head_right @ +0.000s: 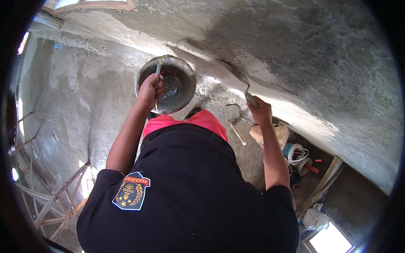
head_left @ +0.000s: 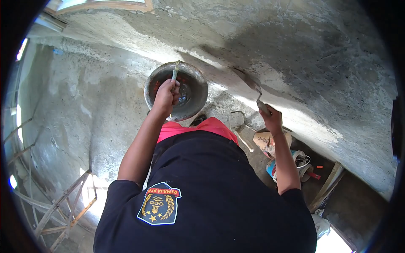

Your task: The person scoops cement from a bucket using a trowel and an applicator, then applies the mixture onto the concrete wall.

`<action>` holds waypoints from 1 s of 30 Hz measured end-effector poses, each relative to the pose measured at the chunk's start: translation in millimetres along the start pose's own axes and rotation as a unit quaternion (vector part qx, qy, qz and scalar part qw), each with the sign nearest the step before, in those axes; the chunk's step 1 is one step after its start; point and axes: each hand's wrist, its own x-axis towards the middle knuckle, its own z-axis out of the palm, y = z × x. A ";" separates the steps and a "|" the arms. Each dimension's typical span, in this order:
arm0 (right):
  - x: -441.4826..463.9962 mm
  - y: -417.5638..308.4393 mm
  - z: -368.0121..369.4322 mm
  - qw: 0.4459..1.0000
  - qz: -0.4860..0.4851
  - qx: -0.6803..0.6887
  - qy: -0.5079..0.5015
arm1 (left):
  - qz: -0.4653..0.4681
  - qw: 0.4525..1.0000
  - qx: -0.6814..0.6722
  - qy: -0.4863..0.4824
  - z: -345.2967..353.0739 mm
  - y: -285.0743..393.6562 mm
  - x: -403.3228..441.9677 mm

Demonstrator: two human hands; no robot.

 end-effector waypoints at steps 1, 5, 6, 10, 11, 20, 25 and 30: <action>-2.1 9.0 4.9 0.997 -0.071 -0.015 0.034 | -0.002 1.000 -0.003 0.004 -2.2 0.5 -1.1; 2.9 -3.8 1.4 0.996 -0.083 -0.038 0.012 | 0.008 1.000 -0.009 0.000 -8.8 -1.3 -2.1; 7.5 -14.2 -1.0 0.995 -0.083 -0.053 0.002 | 0.007 1.000 -0.008 -0.001 -8.9 -1.0 -2.0; 20.7 -18.7 -7.5 0.997 -0.069 -0.027 0.032 | 0.005 1.000 -0.012 -0.004 -11.3 0.8 -4.0; 17.0 -16.6 -7.3 0.997 -0.070 -0.030 0.029 | 0.006 1.000 -0.014 -0.006 -12.6 0.5 -5.4; -4.7 -36.7 -6.5 0.990 -0.089 -0.106 0.036 | 0.003 1.000 -0.016 0.010 -15.1 0.0 -9.1; -15.7 -45.9 -16.3 0.995 -0.051 -0.066 0.054 | -0.006 0.999 -0.037 0.012 -20.9 0.6 -10.7; -29.5 -57.8 -12.4 0.991 -0.061 -0.102 0.058 | -0.010 0.999 -0.030 0.013 -26.4 -2.7 -12.0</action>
